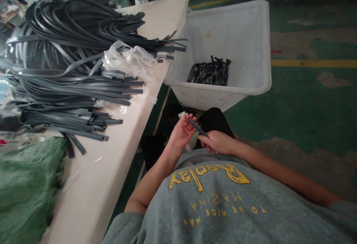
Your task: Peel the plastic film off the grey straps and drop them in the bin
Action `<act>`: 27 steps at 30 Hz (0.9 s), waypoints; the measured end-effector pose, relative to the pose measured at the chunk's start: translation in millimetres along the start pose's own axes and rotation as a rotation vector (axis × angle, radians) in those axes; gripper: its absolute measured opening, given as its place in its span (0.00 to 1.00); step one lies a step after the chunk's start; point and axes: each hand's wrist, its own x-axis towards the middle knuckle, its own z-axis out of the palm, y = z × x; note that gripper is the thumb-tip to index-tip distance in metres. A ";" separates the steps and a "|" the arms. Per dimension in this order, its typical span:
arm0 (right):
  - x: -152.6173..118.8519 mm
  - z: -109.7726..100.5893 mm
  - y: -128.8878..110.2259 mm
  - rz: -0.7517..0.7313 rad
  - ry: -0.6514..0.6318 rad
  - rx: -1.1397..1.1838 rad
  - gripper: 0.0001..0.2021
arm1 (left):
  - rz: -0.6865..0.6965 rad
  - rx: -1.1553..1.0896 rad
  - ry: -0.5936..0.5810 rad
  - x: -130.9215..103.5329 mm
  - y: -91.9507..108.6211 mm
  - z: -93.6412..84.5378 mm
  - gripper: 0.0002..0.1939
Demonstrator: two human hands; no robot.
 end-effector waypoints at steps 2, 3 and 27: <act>4.7 -2.4 1.4 0.011 0.010 0.002 0.31 | -0.007 0.020 -0.005 -2.1 -2.4 1.6 0.07; 7.7 -2.7 2.3 0.014 0.003 0.010 0.32 | -0.005 0.028 -0.009 -3.2 -4.2 1.9 0.07; -54.0 -48.4 -27.8 -0.194 0.458 -0.124 0.25 | 0.042 -0.067 0.005 -15.1 -26.9 0.4 0.06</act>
